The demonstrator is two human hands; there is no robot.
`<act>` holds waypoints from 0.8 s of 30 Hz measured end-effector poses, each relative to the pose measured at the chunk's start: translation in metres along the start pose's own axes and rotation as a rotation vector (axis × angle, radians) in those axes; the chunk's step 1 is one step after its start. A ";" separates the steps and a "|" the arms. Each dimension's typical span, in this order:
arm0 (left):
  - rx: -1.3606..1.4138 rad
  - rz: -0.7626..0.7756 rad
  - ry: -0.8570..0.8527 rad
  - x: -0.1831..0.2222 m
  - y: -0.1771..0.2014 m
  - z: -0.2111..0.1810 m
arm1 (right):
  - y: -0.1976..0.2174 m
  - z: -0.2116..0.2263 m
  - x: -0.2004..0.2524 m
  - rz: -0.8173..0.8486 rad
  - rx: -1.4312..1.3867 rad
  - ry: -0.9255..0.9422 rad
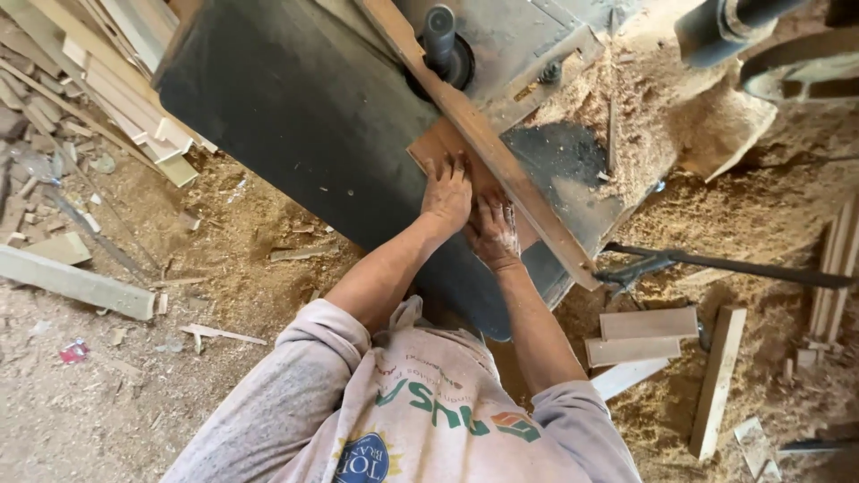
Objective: Shaping small wooden blocks using a stationary spindle sander machine
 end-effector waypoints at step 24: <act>-0.038 0.066 0.024 -0.016 0.064 0.088 | -0.032 0.049 -0.086 -0.036 -0.052 0.000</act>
Point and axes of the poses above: each hand's wrist, its own x-axis away from the middle knuckle, its own y-axis out of the back of the hand, z = x × y, the point moved 3 cm from there along -x, towards the middle knuckle, and after that the axes turned 5 degrees about -y, right-handed, at the moved point
